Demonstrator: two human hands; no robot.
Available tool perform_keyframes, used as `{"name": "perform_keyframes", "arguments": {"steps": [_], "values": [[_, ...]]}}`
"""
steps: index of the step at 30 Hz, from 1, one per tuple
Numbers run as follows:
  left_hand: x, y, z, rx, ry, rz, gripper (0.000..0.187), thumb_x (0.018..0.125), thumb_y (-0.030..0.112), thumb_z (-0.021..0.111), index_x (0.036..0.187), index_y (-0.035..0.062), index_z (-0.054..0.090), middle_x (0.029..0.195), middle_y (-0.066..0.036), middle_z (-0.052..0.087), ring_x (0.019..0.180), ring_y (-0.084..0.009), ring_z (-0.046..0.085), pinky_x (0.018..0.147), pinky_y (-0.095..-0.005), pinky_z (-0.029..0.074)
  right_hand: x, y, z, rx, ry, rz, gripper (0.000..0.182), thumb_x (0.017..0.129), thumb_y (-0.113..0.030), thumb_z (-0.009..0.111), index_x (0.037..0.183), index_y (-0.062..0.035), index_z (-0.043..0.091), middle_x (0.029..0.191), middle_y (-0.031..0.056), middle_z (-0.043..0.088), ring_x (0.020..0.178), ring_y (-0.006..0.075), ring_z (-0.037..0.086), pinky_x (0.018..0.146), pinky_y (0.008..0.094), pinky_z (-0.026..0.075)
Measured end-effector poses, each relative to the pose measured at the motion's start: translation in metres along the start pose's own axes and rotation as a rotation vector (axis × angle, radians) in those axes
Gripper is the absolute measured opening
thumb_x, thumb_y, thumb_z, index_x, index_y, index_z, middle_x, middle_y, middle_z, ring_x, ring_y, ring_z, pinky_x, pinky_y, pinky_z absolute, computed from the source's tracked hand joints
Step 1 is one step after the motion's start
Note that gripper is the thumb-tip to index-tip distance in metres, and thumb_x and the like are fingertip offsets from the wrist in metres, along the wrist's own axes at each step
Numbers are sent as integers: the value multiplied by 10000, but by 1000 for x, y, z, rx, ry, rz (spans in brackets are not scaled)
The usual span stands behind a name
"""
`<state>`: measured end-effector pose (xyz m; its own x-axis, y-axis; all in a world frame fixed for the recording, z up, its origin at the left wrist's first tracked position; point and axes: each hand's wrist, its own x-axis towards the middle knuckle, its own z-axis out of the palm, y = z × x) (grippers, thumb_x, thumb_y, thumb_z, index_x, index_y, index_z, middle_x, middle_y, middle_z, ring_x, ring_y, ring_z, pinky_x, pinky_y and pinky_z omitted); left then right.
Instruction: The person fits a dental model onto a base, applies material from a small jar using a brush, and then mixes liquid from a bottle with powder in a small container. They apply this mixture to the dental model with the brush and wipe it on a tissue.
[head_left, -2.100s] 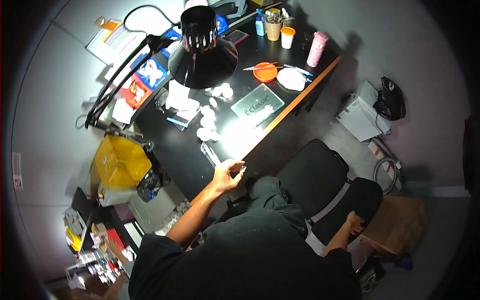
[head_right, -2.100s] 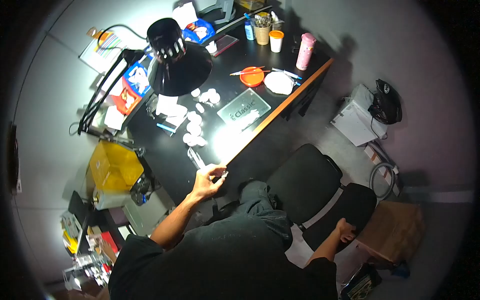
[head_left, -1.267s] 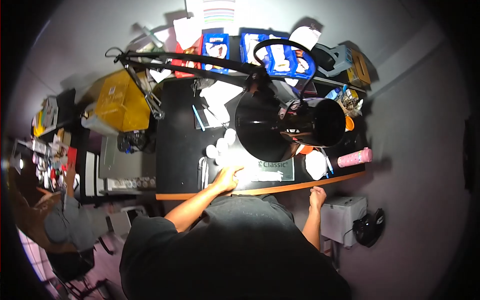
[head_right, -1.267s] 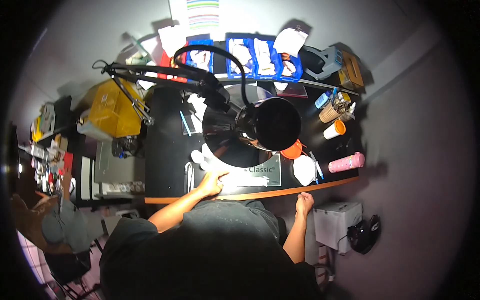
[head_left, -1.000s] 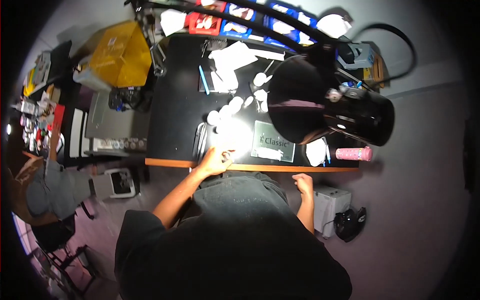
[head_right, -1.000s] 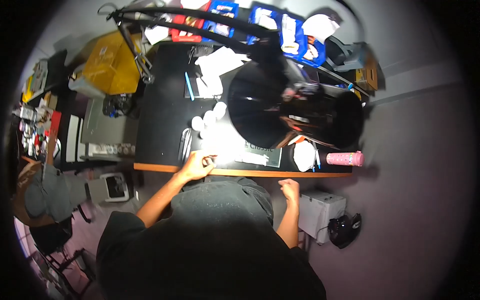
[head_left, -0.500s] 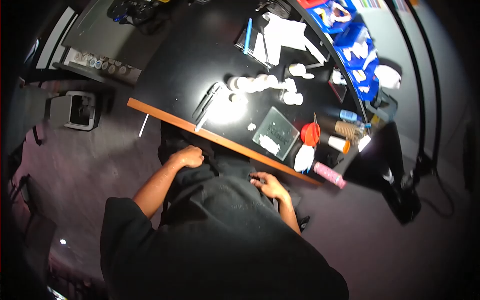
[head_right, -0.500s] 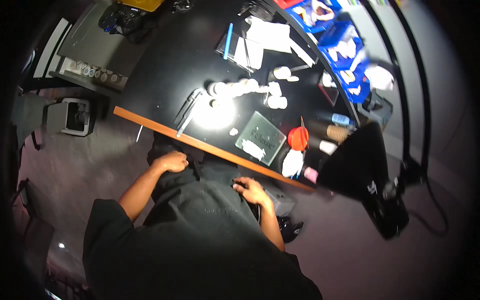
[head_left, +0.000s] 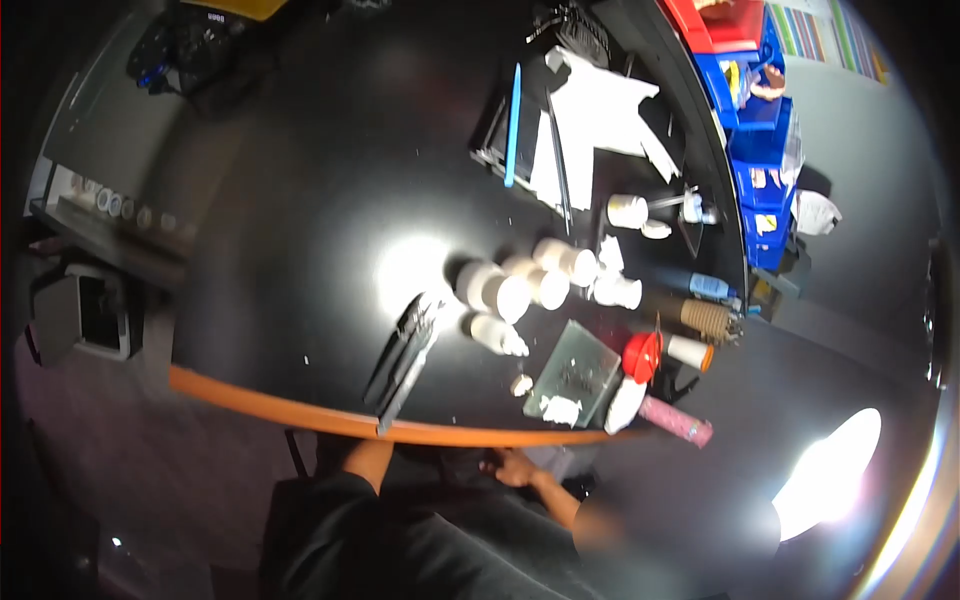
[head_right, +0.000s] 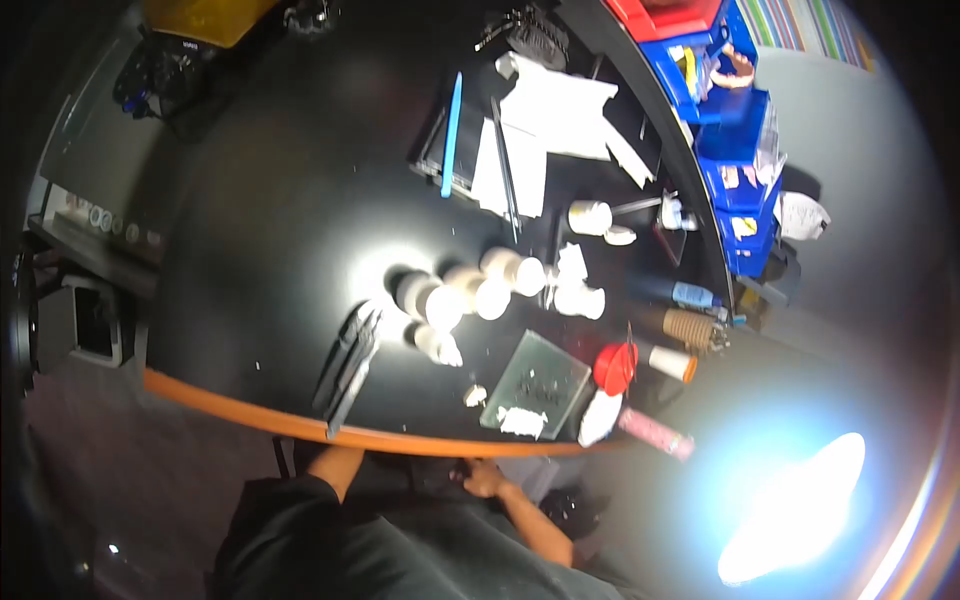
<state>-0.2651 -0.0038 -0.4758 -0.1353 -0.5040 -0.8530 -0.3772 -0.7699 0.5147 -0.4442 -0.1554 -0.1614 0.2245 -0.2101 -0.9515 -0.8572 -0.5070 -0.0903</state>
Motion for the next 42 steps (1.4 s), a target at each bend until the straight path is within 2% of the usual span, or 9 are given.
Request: {"name": "perform_keyframes", "arguments": {"steps": [4, 6, 22, 32, 34, 36, 39, 41, 42], "values": [[14, -2, -18, 2, 8, 31, 675, 994, 344, 605, 1605, 103, 446, 1665, -198, 381, 1552, -374, 318, 1278, -496, 288, 15, 8, -6, 175, -114, 3, 354, 978, -312, 675, 1268, -117, 732, 1246, 133, 753, 1158, 266, 698, 1031, 415, 510], [18, -2, -34, 4, 19, 46, 667, 998, 348, 603, 1599, 100, 454, 1656, -199, 393, 1542, -375, 332, 1272, -495, 297, 18, 7, -22, 216, -133, -59, 430, 1017, -416, 611, 1251, -78, 739, 1246, 180, 743, 1246, 366, 658, 1070, 464, 491], [86, -16, -99, 95, 232, 168, 610, 1029, 386, 592, 1550, 79, 514, 1577, -206, 489, 1457, -382, 441, 1220, -483, 364, 142, 0, -29, 133, 213, -44, 438, 1000, -389, 619, 1277, -62, 711, 1265, 188, 726, 1233, 374, 658, 1071, 485, 494], [93, -24, -108, 259, 415, 471, 584, 1049, 409, 585, 1520, 65, 552, 1528, -210, 549, 1404, -387, 510, 1188, -476, 406, 182, 4, 40, -9, 919, 138, 446, 989, -371, 624, 1293, -52, 694, 1276, 194, 715, 1225, 379, 659, 1071, 498, 495], [76, -15, -110, 281, 438, 581, 580, 1053, 414, 583, 1514, 63, 559, 1518, -211, 561, 1394, -388, 524, 1182, -475, 414, 184, 16, 58, 48, 1167, 103, 685, 985, -506, 624, 1496, -56, 557, 1465, 299, 571, 1378, 477, 526, 1171, 553, 405], [52, 1, -111, 315, 448, 706, 577, 1056, 418, 582, 1508, 60, 567, 1508, -212, 573, 1383, -388, 537, 1175, -473, 422, 188, 22, 73, 41, 1249, 99, 837, 970, -525, 634, 1638, -102, 358, 1628, 291, 383, 1498, 513, 350, 1252, 606, 262], [5, 12, -111, 315, 393, 924, 572, 1062, 425, 580, 1499, 56, 578, 1493, -214, 592, 1367, -390, 558, 1166, -471, 435, 185, 25, 77, -41, 1386, 82, 864, 964, -516, 641, 1656, -105, 325, 1660, 282, 339, 1535, 511, 289, 1280, 606, 203], [-36, 6, -109, 78, 258, 1084, 562, 1071, 440, 575, 1471, 47, 606, 1438, -208, 644, 1314, -381, 609, 1135, -464, 465, 191, 29, 77, 75, 1406, -11, 860, 963, -504, 647, 1654, -103, 330, 1668, 279, 328, 1544, 506, 276, 1278, 616, 203], [-110, 60, -107, 267, 248, 701, 565, 1059, 456, 611, 1418, 20, 638, 1321, -200, 704, 1228, -357, 668, 1083, -448, 506, 195, 28, 77, 133, 1413, -55, 859, 962, -498, 649, 1654, -101, 332, 1672, 277, 322, 1549, 504, 270, 1276, 621, 203]]}}
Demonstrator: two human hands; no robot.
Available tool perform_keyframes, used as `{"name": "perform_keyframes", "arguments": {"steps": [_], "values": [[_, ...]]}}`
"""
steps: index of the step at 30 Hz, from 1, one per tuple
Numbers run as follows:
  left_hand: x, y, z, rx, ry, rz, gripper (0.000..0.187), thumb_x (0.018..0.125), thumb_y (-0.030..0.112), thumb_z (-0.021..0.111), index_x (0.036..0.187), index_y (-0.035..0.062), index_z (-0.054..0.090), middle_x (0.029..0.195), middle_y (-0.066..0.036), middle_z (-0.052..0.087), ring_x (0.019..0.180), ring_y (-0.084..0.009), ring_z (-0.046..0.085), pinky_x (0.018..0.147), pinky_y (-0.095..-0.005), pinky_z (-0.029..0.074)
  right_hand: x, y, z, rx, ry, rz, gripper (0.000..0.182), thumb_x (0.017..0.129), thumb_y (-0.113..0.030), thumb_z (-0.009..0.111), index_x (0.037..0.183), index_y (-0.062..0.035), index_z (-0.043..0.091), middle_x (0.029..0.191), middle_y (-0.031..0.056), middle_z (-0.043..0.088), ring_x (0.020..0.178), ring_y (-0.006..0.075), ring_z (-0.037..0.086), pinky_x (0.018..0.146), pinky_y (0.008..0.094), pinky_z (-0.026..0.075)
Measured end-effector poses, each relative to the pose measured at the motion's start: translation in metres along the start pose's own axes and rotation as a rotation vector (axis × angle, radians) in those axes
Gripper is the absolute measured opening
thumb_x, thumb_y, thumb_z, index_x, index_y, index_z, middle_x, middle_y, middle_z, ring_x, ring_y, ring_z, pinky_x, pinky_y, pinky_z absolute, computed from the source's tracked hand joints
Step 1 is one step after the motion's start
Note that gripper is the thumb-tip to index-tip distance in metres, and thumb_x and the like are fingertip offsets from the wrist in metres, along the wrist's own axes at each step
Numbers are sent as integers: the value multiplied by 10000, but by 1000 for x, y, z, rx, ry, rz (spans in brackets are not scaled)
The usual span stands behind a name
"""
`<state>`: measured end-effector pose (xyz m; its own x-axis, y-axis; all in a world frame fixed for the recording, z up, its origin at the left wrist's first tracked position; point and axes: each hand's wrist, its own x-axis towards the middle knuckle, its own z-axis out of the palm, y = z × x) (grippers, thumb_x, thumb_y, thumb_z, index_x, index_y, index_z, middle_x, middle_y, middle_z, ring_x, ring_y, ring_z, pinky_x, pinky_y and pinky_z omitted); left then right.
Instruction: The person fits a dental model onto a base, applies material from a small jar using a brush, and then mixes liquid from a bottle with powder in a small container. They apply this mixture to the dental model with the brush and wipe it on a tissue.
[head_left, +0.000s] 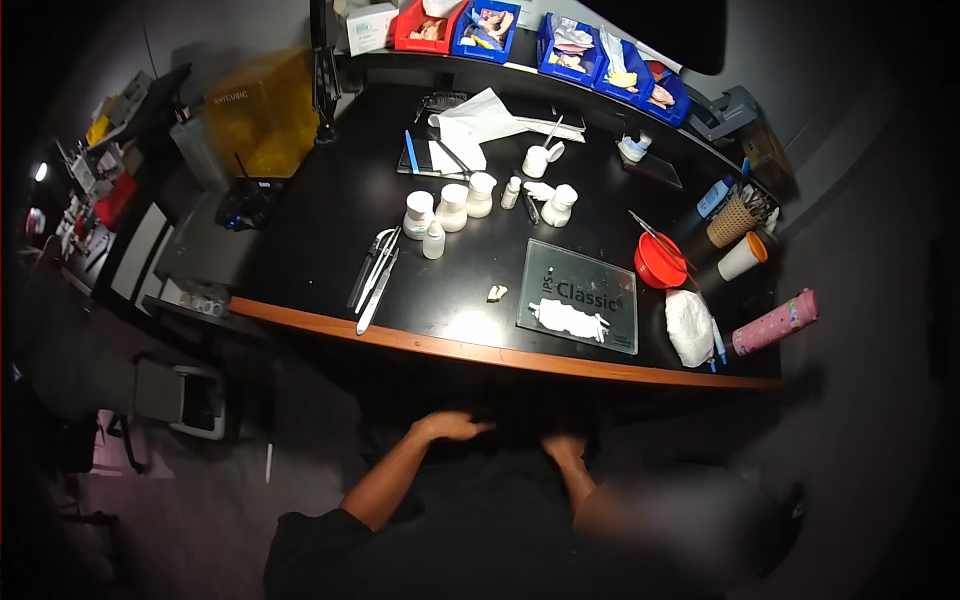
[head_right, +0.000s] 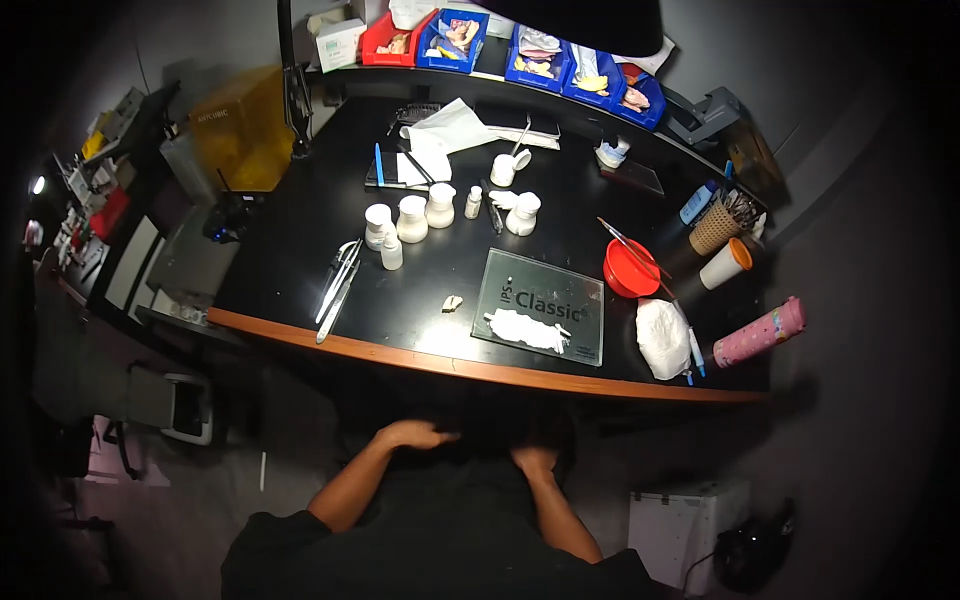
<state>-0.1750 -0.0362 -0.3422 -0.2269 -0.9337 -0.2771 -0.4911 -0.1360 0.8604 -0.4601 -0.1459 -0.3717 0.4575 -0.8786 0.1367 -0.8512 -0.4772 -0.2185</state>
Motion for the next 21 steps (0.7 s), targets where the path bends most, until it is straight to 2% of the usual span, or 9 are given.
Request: {"name": "perform_keyframes", "arguments": {"steps": [2, 4, 7, 8, 10, 13, 17, 18, 21], "values": [[-43, 95, -56, -24, -188, 81, 524, 1041, 419, 667, 1377, 16, 664, 1309, -190, 705, 1219, -337, 676, 1050, -421, 528, 9, -16, -21, 9, -130, 48, 878, 954, -519, 655, 1654, -98, 332, 1690, 259, 301, 1564, 494, 241, 1276, 619, 193], [-71, 149, -95, -110, -209, 369, 479, 1017, 344, 718, 1362, 14, 669, 1293, -181, 712, 1217, -319, 680, 1036, -400, 535, 5, -7, -9, -82, -272, 104, 942, 952, -581, 636, 1682, -112, 270, 1733, 224, 235, 1597, 493, 156, 1288, 632, 130], [-104, 209, -144, -145, -16, 532, 370, 952, 195, 779, 1257, -4, 716, 1179, -161, 745, 1108, -283, 721, 968, -374, 563, 2, 1, 13, -24, -247, 128, 951, 951, -571, 643, 1685, -108, 255, 1731, 249, 218, 1595, 513, 128, 1279, 658, 117], [-109, 218, -154, -156, 58, 541, 313, 932, 125, 789, 1211, -7, 736, 1118, -150, 757, 1045, -260, 740, 931, -357, 575, 3, 1, 13, -30, -141, 83, 901, 933, -529, 679, 1637, -88, 330, 1660, 266, 312, 1535, 509, 239, 1248, 639, 201], [-106, 223, -157, -147, 318, 582, 168, 893, 73, 812, 1038, -3, 774, 922, -108, 764, 850, -186, 722, 748, -299, 534, 6, -1, 9, -44, 67, 5, 804, 898, -446, 751, 1541, -48, 481, 1518, 302, 500, 1415, 502, 460, 1186, 601, 369], [-84, 203, -150, -150, 637, 606, 63, 885, -6, 783, 852, -9, 729, 740, -59, 677, 599, -84, 572, 560, -244, 416, 4, 5, 15, -12, 25, 52, 776, 907, -456, 738, 1532, -63, 499, 1492, 300, 521, 1392, 502, 481, 1170, 605, 384], [-53, 194, -148, -54, 954, 284, 194, 875, 7, 778, 735, -1, 644, 637, -22, 590, 547, -61, 497, 516, -247, 366, 9, -4, 0, -24, -89, 117, 723, 928, -473, 707, 1510, -84, 527, 1493, 296, 521, 1386, 495, 487, 1162, 610, 389], [-45, 190, -151, 4, 993, 280, 223, 904, 7, 762, 734, 12, 619, 658, 22, 560, 592, -25, 468, 544, -221, 346, 10, -4, 5, -44, -68, 101, 711, 934, -475, 700, 1503, -82, 532, 1489, 296, 526, 1382, 498, 492, 1159, 614, 391], [-31, 183, -158, 29, 992, 227, 258, 881, 32, 798, 717, 22, 599, 660, 39, 546, 618, -21, 458, 558, -210, 350, 11, -2, 14, -52, -68, 87, 683, 955, -481, 675, 1485, -72, 542, 1477, 299, 538, 1374, 503, 502, 1151, 617, 397]]}}
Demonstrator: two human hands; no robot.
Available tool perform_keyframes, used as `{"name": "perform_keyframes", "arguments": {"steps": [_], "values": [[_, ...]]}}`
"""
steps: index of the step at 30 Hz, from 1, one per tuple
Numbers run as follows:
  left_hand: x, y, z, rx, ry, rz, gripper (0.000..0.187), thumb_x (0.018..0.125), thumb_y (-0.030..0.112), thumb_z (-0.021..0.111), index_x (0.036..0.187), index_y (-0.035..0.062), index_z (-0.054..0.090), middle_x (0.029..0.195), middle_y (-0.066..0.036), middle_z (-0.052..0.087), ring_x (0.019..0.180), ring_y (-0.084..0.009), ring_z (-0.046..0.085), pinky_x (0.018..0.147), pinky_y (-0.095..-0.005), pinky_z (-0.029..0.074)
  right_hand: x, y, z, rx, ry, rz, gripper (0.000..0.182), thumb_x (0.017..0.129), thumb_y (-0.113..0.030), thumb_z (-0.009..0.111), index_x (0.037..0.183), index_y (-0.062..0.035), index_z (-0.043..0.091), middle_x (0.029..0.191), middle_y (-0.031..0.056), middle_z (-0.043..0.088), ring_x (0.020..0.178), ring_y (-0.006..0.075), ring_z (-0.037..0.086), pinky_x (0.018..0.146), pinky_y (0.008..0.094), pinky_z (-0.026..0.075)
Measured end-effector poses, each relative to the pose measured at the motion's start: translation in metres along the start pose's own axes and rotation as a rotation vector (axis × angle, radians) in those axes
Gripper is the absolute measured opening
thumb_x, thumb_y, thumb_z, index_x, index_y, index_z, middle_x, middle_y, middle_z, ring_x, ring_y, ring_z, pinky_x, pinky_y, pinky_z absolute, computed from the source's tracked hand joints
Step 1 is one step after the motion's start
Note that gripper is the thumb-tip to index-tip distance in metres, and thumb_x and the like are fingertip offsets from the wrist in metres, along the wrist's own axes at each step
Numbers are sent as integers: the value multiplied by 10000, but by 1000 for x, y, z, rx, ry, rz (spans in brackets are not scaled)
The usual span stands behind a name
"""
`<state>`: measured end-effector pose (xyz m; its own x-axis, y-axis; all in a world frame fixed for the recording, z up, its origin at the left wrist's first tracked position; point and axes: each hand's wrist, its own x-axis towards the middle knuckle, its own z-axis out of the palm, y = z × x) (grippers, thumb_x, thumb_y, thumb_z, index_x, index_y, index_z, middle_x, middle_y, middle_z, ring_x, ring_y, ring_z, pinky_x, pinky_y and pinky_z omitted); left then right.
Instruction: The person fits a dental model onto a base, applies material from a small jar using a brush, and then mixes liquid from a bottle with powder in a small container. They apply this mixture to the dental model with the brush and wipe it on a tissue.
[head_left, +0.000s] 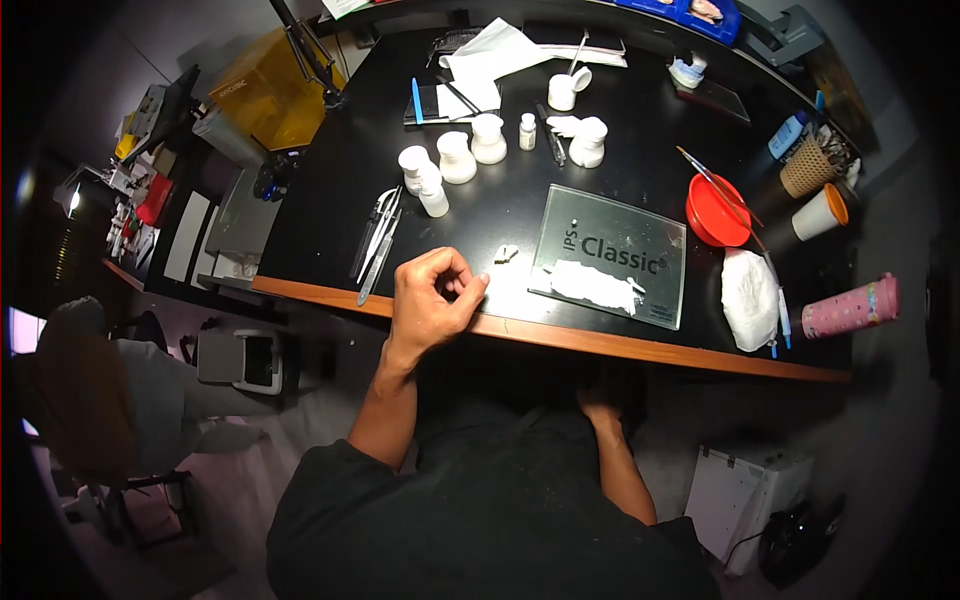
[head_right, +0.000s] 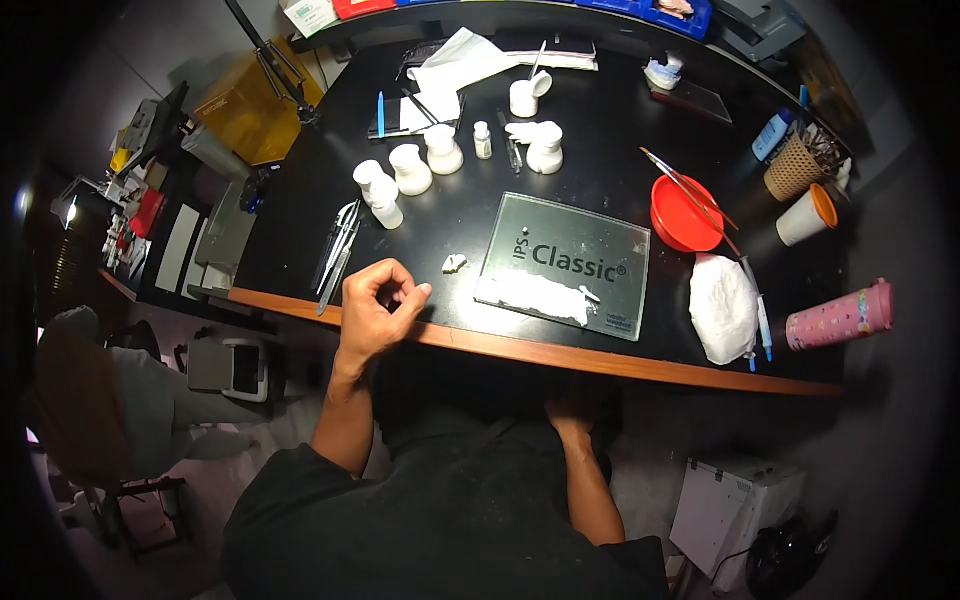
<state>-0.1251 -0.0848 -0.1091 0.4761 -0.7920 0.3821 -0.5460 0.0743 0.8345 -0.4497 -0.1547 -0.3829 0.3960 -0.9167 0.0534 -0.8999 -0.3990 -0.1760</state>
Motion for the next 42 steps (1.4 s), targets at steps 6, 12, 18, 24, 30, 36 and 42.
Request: {"name": "perform_keyframes", "arguments": {"steps": [6, 12, 18, 24, 30, 36, 42], "values": [[4, -1, 10, 12, -14, -95, 234, 858, 55, 838, 778, 19, 621, 708, 49, 562, 655, -27, 444, 583, -208, 370, 18, 6, -19, 131, -356, 55, 681, 993, -491, 632, 1473, -17, 540, 1488, 315, 532, 1401, 490, 494, 1166, 561, 404], [9, 5, 9, 23, -11, -56, 128, 873, 52, 819, 838, 7, 704, 754, 25, 617, 694, -38, 487, 606, -211, 387, 30, 23, -83, 249, -608, -141, 709, 1013, -508, 616, 1533, -37, 514, 1582, 289, 477, 1504, 444, 409, 1241, 485, 334], [49, 25, 11, 158, -77, 226, 53, 850, 26, 799, 901, 31, 784, 769, -52, 682, 646, -135, 565, 574, -283, 424, 42, 15, -127, 454, -879, -145, 635, 1045, -487, 572, 1547, -101, 527, 1627, 250, 443, 1521, 424, 392, 1257, 432, 312], [91, 34, 37, 392, -329, 449, 181, 876, 148, 812, 1005, 25, 779, 931, -104, 683, 911, -297, 653, 806, -410, 551, 39, -20, -182, 529, -894, -262, 422, 1038, -400, 622, 1239, -47, 736, 1195, 234, 740, 1112, 410, 704, 960, 439, 544], [103, 61, 21, 262, -280, 458, 229, 874, 185, 835, 1049, 50, 776, 896, -90, 721, 773, -232, 681, 678, -378, 561, 48, -25, -277, 852, -867, -683, 223, 1021, -204, 695, 1027, 12, 746, 935, 171, 744, 869, 330, 736, 763, 393, 567], [120, 63, -35, 231, -78, 326, 182, 829, 128, 843, 967, 19, 797, 811, -103, 751, 675, -150, 657, 633, -298, 521, 90, -42, -360, 752, -523, -750, 111, 918, -76, 769, 1010, -13, 766, 858, 134, 725, 765, 285, 714, 672, 358, 544], [207, 30, -97, 486, 113, 197, 121, 861, 154, 805, 926, 51, 812, 795, -67, 770, 675, -95, 643, 660, -283, 528, 168, -84, -358, 571, -129, -808, 81, 884, -59, 754, 926, 9, 745, 813, 147, 700, 715, 282, 685, 648, 372, 526]]}}
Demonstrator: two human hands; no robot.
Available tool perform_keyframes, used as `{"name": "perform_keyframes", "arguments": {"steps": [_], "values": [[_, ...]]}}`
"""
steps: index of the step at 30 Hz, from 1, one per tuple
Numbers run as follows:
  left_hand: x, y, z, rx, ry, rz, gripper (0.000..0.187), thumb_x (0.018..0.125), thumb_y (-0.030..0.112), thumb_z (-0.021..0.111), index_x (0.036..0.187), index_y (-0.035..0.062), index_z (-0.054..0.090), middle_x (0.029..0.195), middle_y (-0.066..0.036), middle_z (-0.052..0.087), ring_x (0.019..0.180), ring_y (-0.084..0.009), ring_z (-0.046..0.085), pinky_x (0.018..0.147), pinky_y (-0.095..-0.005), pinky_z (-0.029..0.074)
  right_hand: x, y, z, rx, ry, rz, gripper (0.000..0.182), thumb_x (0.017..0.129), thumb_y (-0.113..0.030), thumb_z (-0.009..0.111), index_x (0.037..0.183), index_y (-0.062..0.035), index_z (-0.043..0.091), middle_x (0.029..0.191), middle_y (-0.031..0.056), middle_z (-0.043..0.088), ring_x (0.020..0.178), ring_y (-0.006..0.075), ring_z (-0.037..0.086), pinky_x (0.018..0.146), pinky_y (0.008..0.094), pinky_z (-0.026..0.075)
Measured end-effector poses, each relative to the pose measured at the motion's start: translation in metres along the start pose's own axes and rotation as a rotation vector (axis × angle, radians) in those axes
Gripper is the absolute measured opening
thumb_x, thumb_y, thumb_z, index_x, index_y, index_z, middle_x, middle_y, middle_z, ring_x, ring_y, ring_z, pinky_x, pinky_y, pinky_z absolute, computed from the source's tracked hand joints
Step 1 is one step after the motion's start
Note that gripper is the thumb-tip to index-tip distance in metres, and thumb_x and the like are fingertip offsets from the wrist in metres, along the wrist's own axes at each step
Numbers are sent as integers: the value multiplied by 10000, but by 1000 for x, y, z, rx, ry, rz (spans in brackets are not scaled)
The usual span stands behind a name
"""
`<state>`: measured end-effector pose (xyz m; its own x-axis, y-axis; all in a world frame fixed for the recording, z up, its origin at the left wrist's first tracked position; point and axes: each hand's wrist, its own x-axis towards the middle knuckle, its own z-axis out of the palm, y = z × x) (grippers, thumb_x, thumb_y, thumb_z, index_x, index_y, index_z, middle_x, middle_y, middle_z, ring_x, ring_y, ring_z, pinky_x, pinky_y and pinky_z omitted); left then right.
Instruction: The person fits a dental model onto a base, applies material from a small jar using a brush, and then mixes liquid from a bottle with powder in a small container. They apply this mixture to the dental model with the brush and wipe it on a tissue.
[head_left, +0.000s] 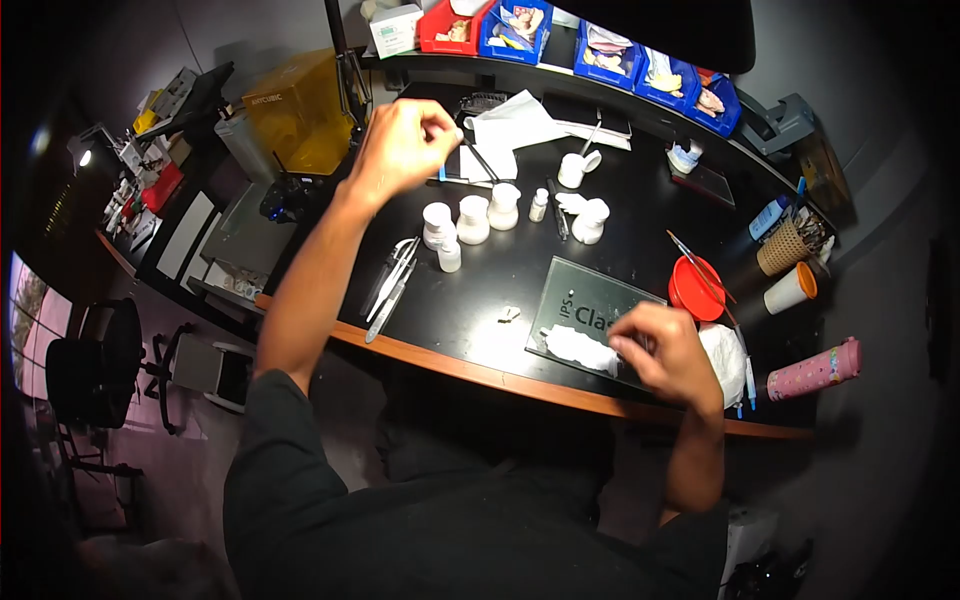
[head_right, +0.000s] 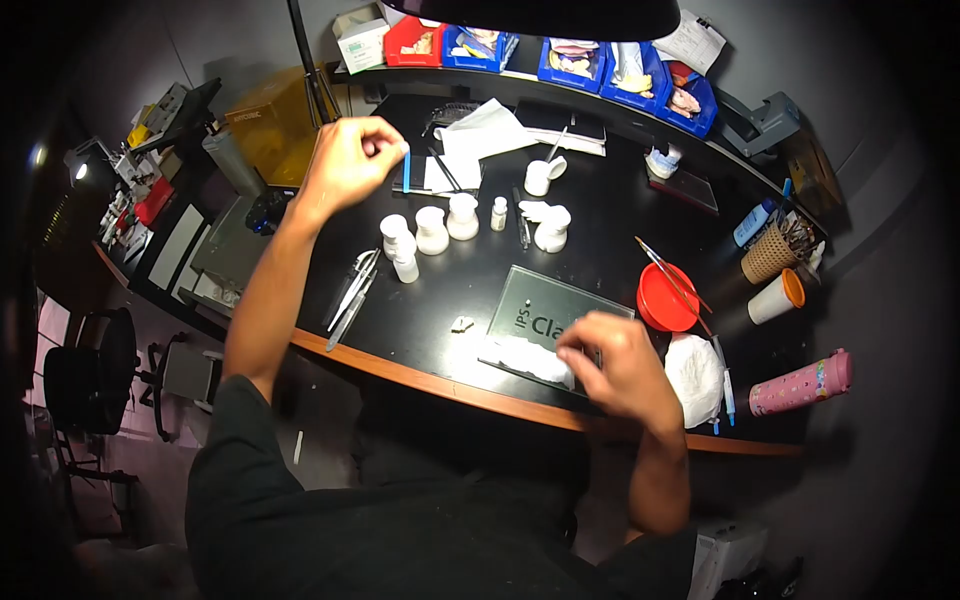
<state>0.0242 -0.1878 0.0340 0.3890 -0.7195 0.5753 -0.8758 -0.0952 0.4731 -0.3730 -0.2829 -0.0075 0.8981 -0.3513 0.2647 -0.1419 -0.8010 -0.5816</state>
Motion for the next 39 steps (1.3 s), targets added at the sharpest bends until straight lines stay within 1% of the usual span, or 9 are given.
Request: {"name": "perform_keyframes", "arguments": {"steps": [5, 9, 10, 11, 12, 20, 31, 37, 39], "values": [[88, -46, 3, 109, -46, -72, 258, 871, 182, 824, 1046, -5, 795, 959, -138, 805, 921, -213, 780, 883, -351, 598, 58, 28, 8, -74, 128, 18, 61, 883, -49, 741, 905, 7, 733, 806, 155, 692, 725, 305, 687, 669, 397, 531], [162, -91, 22, 127, 48, -18, 301, 830, 180, 841, 1039, -30, 789, 961, -206, 793, 984, -306, 779, 922, -392, 600, 70, 46, 23, -112, 244, -73, 41, 880, -43, 741, 897, -9, 725, 843, 154, 691, 775, 354, 692, 699, 423, 547], [177, -93, 25, 179, 40, -72, 283, 828, 177, 841, 1023, -21, 789, 970, -215, 790, 987, -330, 776, 929, -394, 595, 70, 50, 27, -106, 251, -117, 44, 877, -49, 746, 893, -15, 725, 853, 151, 692, 786, 358, 693, 708, 431, 552], [191, -108, 37, 221, 177, 37, 258, 831, 183, 836, 1012, 3, 799, 987, -208, 791, 982, -349, 773, 929, -401, 593, 69, 53, 29, -103, 260, -156, 47, 873, -56, 751, 890, -20, 725, 862, 149, 692, 797, 361, 694, 716, 439, 558], [213, -124, 48, 222, 145, -11, 238, 838, 192, 825, 1000, 18, 807, 985, -207, 791, 981, -359, 772, 927, -405, 593, 68, 54, 31, -123, 264, -166, 47, 865, -61, 754, 884, -28, 726, 863, 144, 687, 812, 360, 696, 730, 449, 565], [269, -136, 75, 365, -110, -207, 341, 839, 297, 785, 1081, 56, 791, 1064, -202, 777, 1042, -349, 753, 962, -404, 572, 58, 60, 36, -213, 242, -230, 62, 844, -69, 749, 882, -52, 704, 822, 78, 634, 817, 281, 667, 729, 414, 518], [275, -157, 63, 464, -179, -252, 486, 840, 441, 729, 1193, 109, 770, 1173, -194, 757, 1126, -336, 727, 1010, -403, 543, 55, 63, 37, -252, 245, -204, 68, 831, -53, 740, 859, -49, 678, 837, 94, 627, 832, 296, 666, 732, 431, 516], [279, -154, 7, 448, -76, -194, 565, 841, 519, 699, 1253, 138, 758, 1233, -189, 746, 1172, -328, 713, 1036, -402, 528, 55, 69, 40, -107, 183, -30, 68, 858, -65, 737, 904, -19, 716, 853, 137, 659, 851, 378, 689, 767, 487, 562], [253, -137, -3, 457, 83, -115, 549, 812, 510, 741, 1212, 137, 784, 1172, -173, 769, 1111, -312, 737, 998, -391, 550, 56, 69, 43, -48, 149, -48, 67, 857, -19, 751, 911, 20, 758, 853, 170, 707, 805, 373, 705, 740, 444, 562]]}}
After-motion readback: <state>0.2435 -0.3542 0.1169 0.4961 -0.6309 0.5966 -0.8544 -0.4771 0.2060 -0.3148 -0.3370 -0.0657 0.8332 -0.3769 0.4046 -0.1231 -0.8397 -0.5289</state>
